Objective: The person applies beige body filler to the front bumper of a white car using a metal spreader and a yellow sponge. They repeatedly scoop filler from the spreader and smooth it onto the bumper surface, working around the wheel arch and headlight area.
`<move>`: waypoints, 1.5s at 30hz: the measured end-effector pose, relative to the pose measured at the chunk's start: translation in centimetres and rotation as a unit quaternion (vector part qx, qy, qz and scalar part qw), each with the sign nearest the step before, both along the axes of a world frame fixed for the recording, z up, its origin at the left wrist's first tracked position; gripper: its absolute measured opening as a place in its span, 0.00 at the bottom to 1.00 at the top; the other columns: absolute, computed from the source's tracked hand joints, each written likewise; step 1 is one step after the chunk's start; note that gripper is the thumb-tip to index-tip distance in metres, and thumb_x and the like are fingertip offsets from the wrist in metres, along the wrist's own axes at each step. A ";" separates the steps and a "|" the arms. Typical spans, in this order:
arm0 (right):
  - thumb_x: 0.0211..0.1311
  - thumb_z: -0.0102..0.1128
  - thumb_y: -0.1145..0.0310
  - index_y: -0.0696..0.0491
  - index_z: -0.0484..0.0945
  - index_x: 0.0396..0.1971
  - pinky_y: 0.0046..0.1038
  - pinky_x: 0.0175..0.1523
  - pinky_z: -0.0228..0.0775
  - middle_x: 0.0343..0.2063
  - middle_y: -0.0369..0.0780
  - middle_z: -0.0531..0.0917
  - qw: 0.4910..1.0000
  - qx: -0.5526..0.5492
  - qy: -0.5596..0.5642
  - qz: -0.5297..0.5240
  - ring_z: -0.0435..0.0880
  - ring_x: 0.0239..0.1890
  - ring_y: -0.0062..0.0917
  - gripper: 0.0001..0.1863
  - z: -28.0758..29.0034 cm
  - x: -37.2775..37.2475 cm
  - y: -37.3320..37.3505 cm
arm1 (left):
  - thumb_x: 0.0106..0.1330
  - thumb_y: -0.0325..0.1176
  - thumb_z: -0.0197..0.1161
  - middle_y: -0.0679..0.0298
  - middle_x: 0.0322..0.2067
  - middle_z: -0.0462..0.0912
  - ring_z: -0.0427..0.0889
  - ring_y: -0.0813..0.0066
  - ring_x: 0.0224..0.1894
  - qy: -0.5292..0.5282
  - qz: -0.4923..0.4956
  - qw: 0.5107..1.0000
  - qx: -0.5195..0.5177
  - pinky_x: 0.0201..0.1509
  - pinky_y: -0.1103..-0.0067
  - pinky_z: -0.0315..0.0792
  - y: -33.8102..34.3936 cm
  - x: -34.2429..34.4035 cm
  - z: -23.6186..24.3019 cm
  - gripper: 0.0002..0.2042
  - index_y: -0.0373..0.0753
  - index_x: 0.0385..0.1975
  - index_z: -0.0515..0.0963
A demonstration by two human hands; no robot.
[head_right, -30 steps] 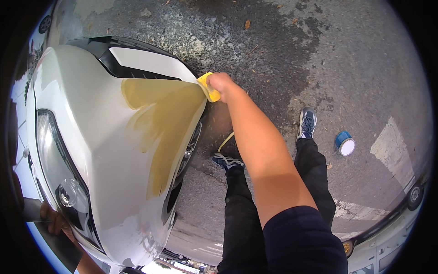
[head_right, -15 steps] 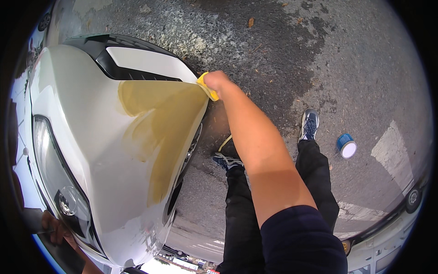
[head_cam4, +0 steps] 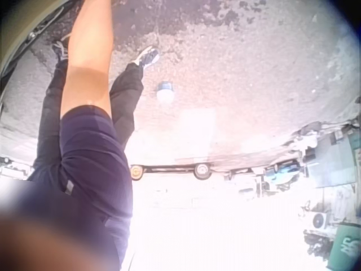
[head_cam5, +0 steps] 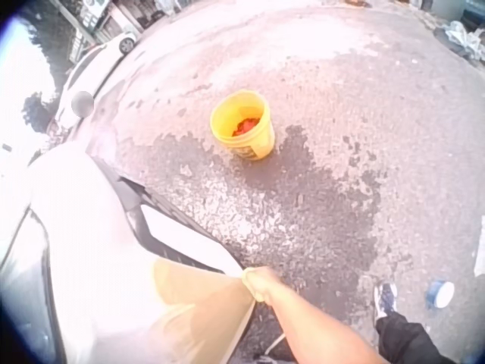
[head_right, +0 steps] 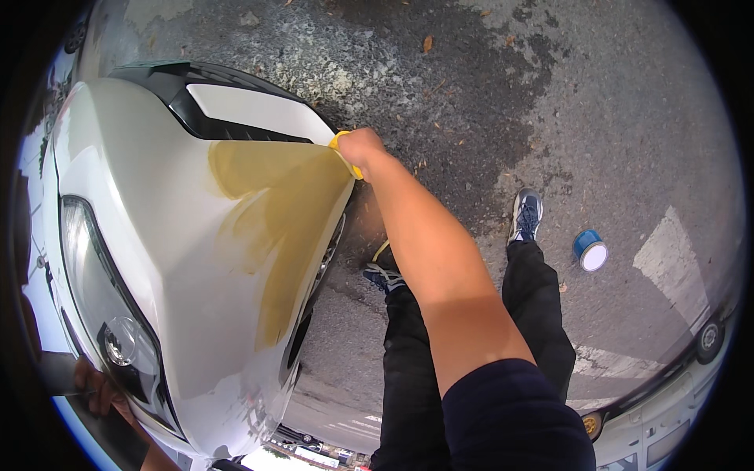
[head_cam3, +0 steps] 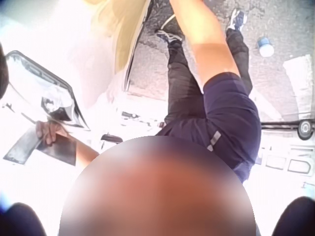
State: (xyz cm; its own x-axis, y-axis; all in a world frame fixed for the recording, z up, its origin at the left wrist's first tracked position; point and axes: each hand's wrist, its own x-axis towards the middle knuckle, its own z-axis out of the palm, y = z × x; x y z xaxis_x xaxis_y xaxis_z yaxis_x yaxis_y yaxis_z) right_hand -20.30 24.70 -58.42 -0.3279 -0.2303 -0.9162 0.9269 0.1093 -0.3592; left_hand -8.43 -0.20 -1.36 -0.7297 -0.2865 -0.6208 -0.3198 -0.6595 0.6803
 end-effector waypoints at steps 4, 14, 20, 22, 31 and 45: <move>0.62 0.52 0.69 0.62 0.82 0.47 0.38 0.47 0.75 0.45 0.48 0.85 1.000 -0.010 0.003 -0.004 0.86 0.46 0.37 0.18 2.0 0.2 0.2 | 0.80 0.32 0.43 0.64 0.22 0.66 0.68 0.80 0.20 0.003 0.003 1.000 -0.027 0.22 0.84 0.64 0.5 -0.3 0.1 0.10 0.39 0.32 0.65; 0.63 0.52 0.67 0.62 0.82 0.47 0.37 0.46 0.73 0.42 0.48 0.86 0.997 -0.034 0.031 -0.066 0.85 0.43 0.34 0.19 8.3 1.5 0.4 | 0.80 0.31 0.42 0.62 0.27 0.66 0.67 0.79 0.22 -0.012 -0.074 0.994 -0.077 0.21 0.84 0.63 0.7 -0.5 0.2 0.09 0.37 0.35 0.62; 0.65 0.52 0.66 0.63 0.81 0.49 0.36 0.46 0.73 0.42 0.49 0.86 0.994 -0.035 0.054 -0.086 0.85 0.43 0.35 0.19 11.5 2.1 0.4 | 0.81 0.33 0.43 0.63 0.25 0.65 0.67 0.79 0.22 -0.026 -0.022 0.993 -0.115 0.25 0.84 0.63 1.3 -0.3 0.6 0.09 0.37 0.36 0.62; 0.66 0.52 0.65 0.63 0.80 0.49 0.36 0.46 0.73 0.42 0.49 0.86 0.994 -0.036 0.058 -0.087 0.85 0.43 0.35 0.19 12.4 2.2 0.3 | 0.81 0.33 0.44 0.62 0.26 0.66 0.68 0.78 0.23 -0.037 0.000 0.992 -0.122 0.25 0.83 0.63 1.2 -0.1 0.7 0.09 0.36 0.36 0.63; 0.65 0.52 0.68 0.64 0.79 0.49 0.33 0.44 0.74 0.38 0.46 0.85 0.990 -0.041 0.087 -0.099 0.83 0.38 0.29 0.18 17.7 2.8 0.0 | 0.80 0.32 0.45 0.57 0.38 0.70 0.71 0.76 0.26 0.015 -0.097 0.990 -0.106 0.27 0.81 0.66 -0.7 0.5 0.4 0.09 0.33 0.39 0.63; 0.66 0.51 0.67 0.61 0.81 0.47 0.32 0.48 0.74 0.43 0.47 0.82 0.957 0.012 0.276 -0.092 0.83 0.43 0.30 0.17 24.9 5.8 -1.5 | 0.81 0.34 0.43 0.63 0.22 0.68 0.69 0.78 0.23 0.026 -0.098 0.991 -0.088 0.25 0.83 0.63 -1.4 0.7 -0.2 0.10 0.34 0.39 0.64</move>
